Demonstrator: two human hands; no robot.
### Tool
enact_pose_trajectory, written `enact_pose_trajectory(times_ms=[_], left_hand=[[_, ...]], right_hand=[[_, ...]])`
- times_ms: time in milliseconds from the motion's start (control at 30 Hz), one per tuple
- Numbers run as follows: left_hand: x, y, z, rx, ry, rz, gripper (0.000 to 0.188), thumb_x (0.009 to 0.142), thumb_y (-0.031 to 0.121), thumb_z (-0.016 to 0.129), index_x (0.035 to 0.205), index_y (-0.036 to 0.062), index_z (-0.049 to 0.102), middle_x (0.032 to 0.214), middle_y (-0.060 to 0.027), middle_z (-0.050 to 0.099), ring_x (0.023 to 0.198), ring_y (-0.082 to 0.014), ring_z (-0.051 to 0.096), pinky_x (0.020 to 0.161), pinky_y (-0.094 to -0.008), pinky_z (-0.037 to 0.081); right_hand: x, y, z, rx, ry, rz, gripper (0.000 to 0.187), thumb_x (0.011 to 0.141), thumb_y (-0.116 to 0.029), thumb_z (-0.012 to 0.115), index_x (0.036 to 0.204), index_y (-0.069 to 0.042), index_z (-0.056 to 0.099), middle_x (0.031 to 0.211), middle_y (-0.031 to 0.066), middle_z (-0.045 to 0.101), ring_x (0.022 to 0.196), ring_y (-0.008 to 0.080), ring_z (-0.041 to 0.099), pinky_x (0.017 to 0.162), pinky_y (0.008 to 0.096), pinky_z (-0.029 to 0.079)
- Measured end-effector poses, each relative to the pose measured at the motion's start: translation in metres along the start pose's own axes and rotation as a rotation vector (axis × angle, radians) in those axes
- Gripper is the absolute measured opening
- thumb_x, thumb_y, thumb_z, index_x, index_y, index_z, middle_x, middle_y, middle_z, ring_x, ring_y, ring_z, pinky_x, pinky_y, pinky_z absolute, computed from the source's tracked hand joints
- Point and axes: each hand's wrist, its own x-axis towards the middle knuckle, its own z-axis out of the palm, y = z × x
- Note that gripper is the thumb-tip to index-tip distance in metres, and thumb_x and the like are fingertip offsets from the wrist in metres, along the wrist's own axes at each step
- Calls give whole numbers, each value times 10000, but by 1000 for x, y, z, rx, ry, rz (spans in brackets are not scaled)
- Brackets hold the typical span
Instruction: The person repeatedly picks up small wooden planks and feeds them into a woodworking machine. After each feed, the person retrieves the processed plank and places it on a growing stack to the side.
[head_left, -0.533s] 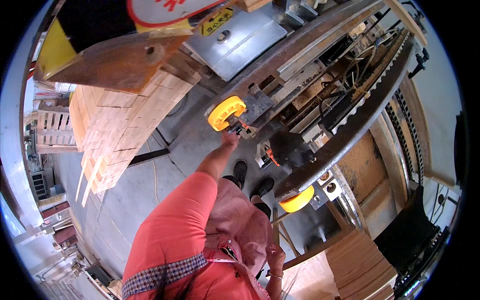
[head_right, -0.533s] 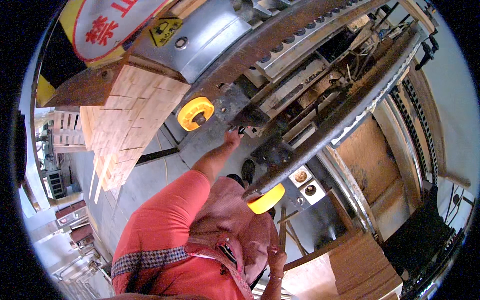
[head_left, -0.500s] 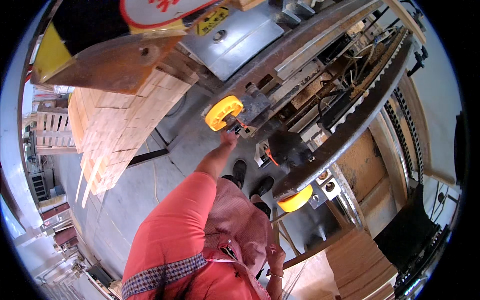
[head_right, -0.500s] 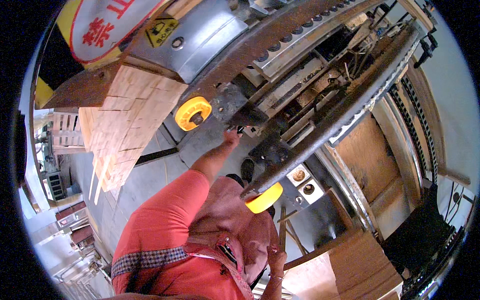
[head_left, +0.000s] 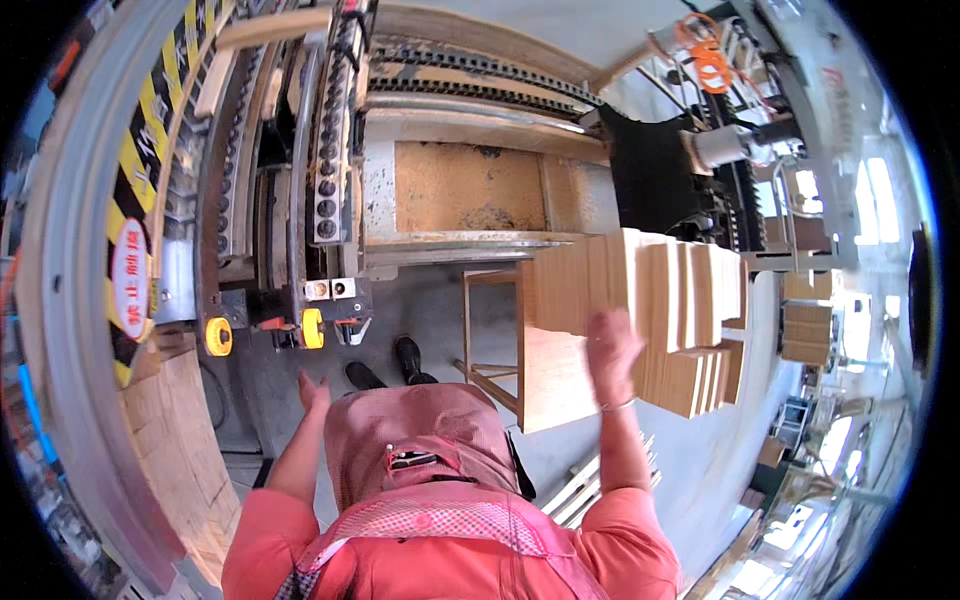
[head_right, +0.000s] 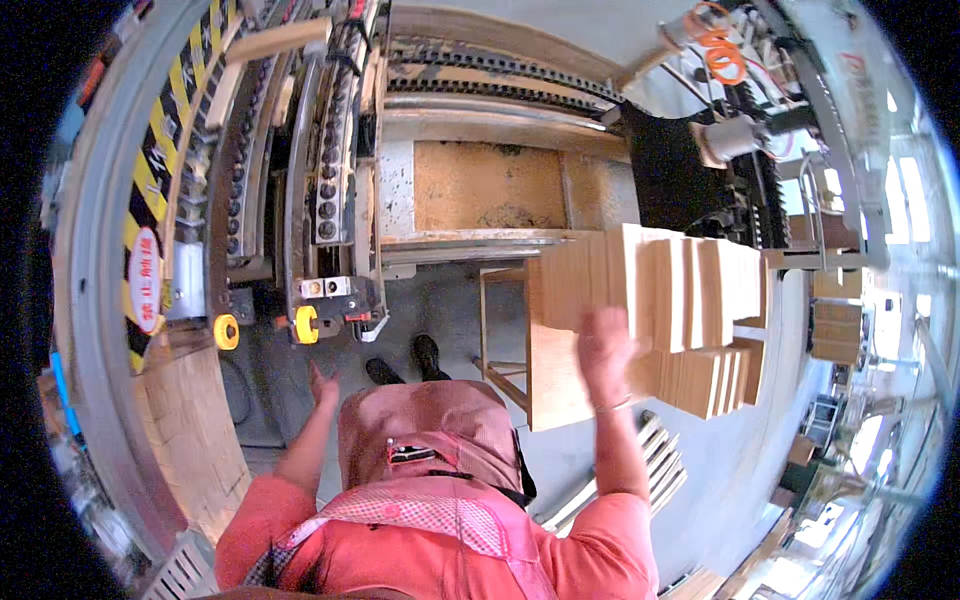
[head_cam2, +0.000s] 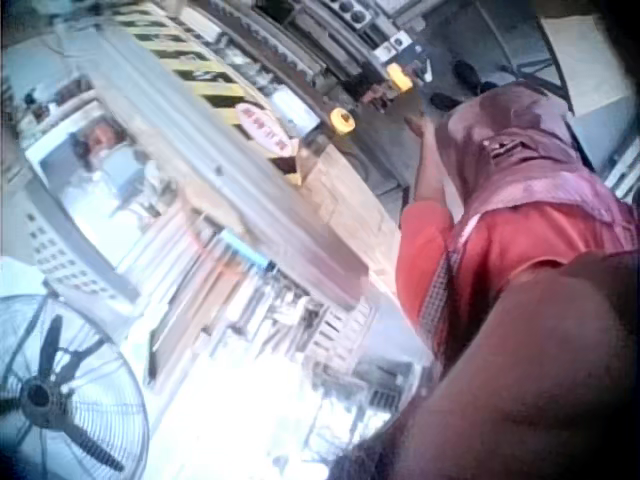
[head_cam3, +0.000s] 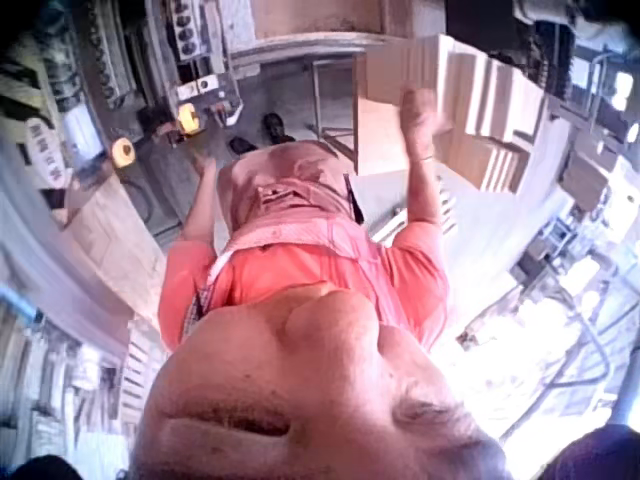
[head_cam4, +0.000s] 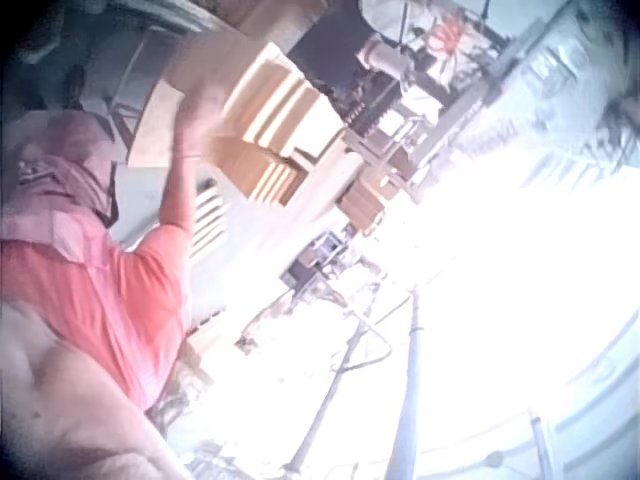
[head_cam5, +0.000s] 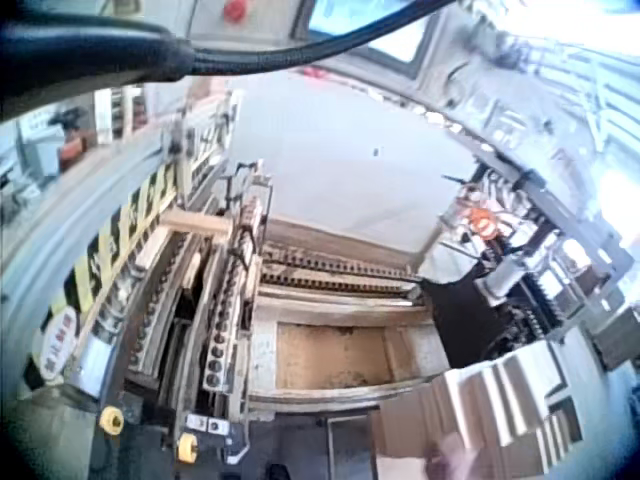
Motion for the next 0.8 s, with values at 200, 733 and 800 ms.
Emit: enact_pose_trajectory(times_ms=[200,733,800], left_hand=[[-49,21,-83,-262,-164,79,629,748,206,647,1298,60,378,1301,-182,430,1168,-294,449,976,-355,359],[-101,111,-222,-599,124,385,262,812,48,558,1074,49,562,957,-72,622,868,-142,595,751,-261,470],[-119,147,-247,-550,148,457,232,814,25,543,1044,43,571,920,-66,628,824,-134,606,712,-255,472]], right_hand=[[50,134,-84,-528,167,347,363,780,-278,631,1017,-12,560,962,191,601,921,320,568,813,404,456],[144,85,-85,-41,-58,159,300,721,-278,661,884,-45,568,874,160,615,829,333,588,694,436,469],[191,25,-68,47,-249,116,308,718,-280,661,876,-40,553,877,158,612,832,340,586,706,428,469]])
